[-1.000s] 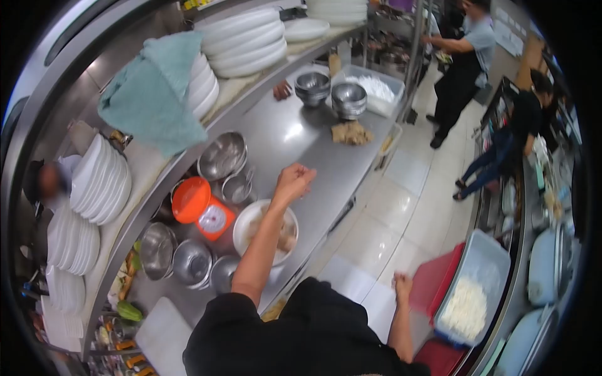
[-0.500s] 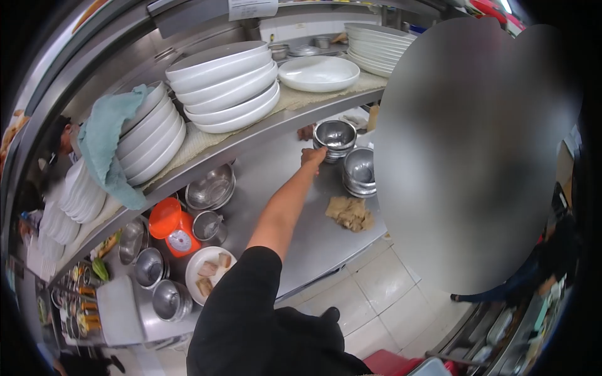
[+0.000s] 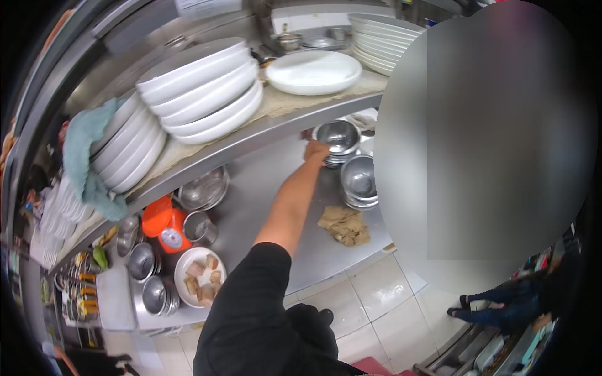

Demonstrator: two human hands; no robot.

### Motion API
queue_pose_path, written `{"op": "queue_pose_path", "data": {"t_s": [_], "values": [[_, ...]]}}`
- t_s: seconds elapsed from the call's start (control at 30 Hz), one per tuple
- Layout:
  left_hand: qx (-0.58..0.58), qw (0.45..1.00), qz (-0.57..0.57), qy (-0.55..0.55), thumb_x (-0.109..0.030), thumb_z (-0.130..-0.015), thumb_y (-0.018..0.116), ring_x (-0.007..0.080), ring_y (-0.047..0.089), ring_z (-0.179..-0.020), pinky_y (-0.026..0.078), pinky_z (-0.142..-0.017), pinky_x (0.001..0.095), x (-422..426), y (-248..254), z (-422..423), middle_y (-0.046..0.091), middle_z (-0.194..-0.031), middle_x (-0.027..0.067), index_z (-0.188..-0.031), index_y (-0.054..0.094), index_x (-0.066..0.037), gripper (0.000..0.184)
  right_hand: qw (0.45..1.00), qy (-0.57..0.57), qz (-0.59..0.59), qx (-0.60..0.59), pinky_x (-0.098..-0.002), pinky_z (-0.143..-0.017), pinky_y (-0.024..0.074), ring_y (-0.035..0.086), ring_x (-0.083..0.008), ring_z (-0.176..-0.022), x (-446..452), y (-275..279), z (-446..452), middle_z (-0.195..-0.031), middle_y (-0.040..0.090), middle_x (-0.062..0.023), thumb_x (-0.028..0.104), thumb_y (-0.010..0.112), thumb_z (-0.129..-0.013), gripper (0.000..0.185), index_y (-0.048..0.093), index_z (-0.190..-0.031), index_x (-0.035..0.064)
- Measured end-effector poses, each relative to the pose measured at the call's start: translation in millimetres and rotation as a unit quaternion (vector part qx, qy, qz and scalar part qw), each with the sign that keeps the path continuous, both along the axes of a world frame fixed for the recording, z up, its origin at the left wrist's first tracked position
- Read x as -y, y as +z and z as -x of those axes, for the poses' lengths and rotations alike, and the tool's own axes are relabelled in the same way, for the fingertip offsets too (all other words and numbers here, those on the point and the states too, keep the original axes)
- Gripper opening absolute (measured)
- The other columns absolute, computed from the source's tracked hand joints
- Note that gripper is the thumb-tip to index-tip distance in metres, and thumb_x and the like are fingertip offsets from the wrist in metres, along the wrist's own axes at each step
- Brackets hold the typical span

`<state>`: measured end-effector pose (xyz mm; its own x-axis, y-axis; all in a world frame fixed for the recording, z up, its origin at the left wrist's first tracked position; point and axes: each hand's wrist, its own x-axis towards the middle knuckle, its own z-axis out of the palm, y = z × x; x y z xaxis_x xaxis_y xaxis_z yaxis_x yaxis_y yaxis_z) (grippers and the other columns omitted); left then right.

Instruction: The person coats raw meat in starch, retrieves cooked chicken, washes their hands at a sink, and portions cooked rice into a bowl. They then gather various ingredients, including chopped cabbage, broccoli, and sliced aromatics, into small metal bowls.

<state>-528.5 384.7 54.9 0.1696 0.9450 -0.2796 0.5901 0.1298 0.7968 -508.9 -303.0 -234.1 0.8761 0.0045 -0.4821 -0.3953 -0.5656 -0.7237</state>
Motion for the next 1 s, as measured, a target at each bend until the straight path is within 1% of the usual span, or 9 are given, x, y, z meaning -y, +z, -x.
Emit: {"op": "queue_pose_path", "data": {"t_s": [0.03, 0.1, 0.13, 0.27, 0.43, 0.5, 0.63, 0.87, 1.0], "values": [[-0.062, 0.997, -0.012, -0.047, -0.019, -0.078, 0.057, 0.0232, 0.068, -0.061, 0.056, -0.052, 0.0309, -12, -7, -1, 0.067, -0.095, 0.0153, -0.106, 0.057, 0.008, 0.038, 1.000, -0.016, 0.011, -0.012, -0.0349, -0.053, 0.0476, 0.060, -0.0207, -0.055, 18, -7, 18, -0.059, 0.061, -0.0095, 0.024, 0.057, -0.077, 0.025, 0.065, -0.066, 0.0037], [-0.023, 0.993, -0.023, -0.109, -0.015, -0.079, 0.053, 0.0212, 0.066, -0.054, 0.054, -0.048, 0.0348, -41, -29, -1, 0.067, -0.071, 0.0137, -0.092, 0.062, 0.006, 0.027, 0.997, -0.062, 0.035, -0.039, -0.0355, -0.055, 0.0483, 0.061, -0.0212, -0.056, 59, -19, 71, -0.060, 0.061, -0.0097, 0.025, 0.057, -0.078, 0.026, 0.066, -0.066, 0.0041], [-0.043, 0.987, -0.036, -0.153, -0.015, -0.079, 0.053, 0.0210, 0.066, -0.054, 0.054, -0.048, 0.0347, -66, -40, -12, 0.066, -0.071, 0.0136, -0.092, 0.062, 0.006, 0.026, 0.993, -0.091, 0.056, -0.056, -0.0357, -0.055, 0.0486, 0.061, -0.0214, -0.056, 83, -25, 110, -0.060, 0.061, -0.0098, 0.026, 0.056, -0.078, 0.026, 0.066, -0.066, 0.0043], [-0.055, 0.952, -0.091, -0.287, -0.015, -0.077, 0.054, 0.0206, 0.064, -0.055, 0.053, -0.048, 0.0343, -103, 11, -37, 0.066, -0.071, 0.0128, -0.090, 0.062, 0.004, 0.024, 0.960, -0.151, 0.186, -0.148, -0.0368, -0.058, 0.0499, 0.062, -0.0223, -0.058, 133, -25, 286, -0.060, 0.062, -0.0101, 0.028, 0.056, -0.078, 0.028, 0.066, -0.065, 0.0050], [0.015, 0.956, -0.063, -0.287, -0.014, -0.075, 0.055, 0.0200, 0.063, -0.055, 0.051, -0.047, 0.0338, -98, 26, -100, 0.064, -0.071, 0.0119, -0.088, 0.062, 0.003, 0.023, 0.916, -0.136, 0.225, -0.303, -0.0382, -0.061, 0.0516, 0.064, -0.0234, -0.060, 109, 0, 403, -0.061, 0.063, -0.0106, 0.031, 0.055, -0.078, 0.031, 0.067, -0.065, 0.0060], [0.030, 0.961, -0.072, -0.266, -0.014, -0.074, 0.056, 0.0198, 0.062, -0.055, 0.051, -0.047, 0.0335, -95, 33, -94, 0.064, -0.071, 0.0115, -0.087, 0.062, 0.002, 0.022, 0.925, -0.044, 0.261, -0.272, -0.0387, -0.066, 0.0521, 0.065, -0.0244, -0.075, 102, 7, 430, -0.069, 0.066, -0.0114, 0.030, 0.049, -0.081, 0.034, 0.068, -0.068, 0.0047], [0.078, 0.964, -0.088, -0.238, -0.014, -0.072, 0.057, 0.0194, 0.061, -0.055, 0.050, -0.047, 0.0331, -79, 40, -67, 0.063, -0.071, 0.0108, -0.085, 0.062, 0.001, 0.020, 0.913, -0.214, 0.280, -0.205, -0.0345, -0.065, 0.0529, 0.065, -0.0270, -0.060, 83, 37, 482, -0.065, 0.064, -0.0152, 0.033, 0.058, -0.079, 0.032, 0.067, -0.077, 0.0018], [0.177, 0.958, -0.051, -0.222, -0.013, -0.069, 0.059, 0.0186, 0.059, -0.056, 0.048, -0.047, 0.0323, 9, 54, 22, 0.061, -0.071, 0.0095, -0.082, 0.062, -0.001, 0.018, 0.782, -0.546, 0.266, -0.140, -0.0413, -0.076, 0.0481, 0.063, -0.0315, -0.083, 107, 79, 469, -0.082, 0.065, -0.0209, 0.034, 0.062, -0.077, 0.032, 0.065, -0.075, 0.0018], [0.207, 0.941, 0.065, -0.260, -0.013, -0.068, 0.060, 0.0181, 0.058, -0.056, 0.047, -0.046, 0.0319, 85, 52, 85, 0.061, -0.072, 0.0087, -0.080, 0.062, -0.002, 0.017, 0.798, -0.494, 0.324, 0.118, -0.0365, -0.078, 0.0476, 0.061, -0.0305, -0.087, 191, 77, 406, -0.090, 0.063, -0.0169, 0.026, 0.068, -0.073, 0.026, 0.064, -0.084, 0.0037]]}}
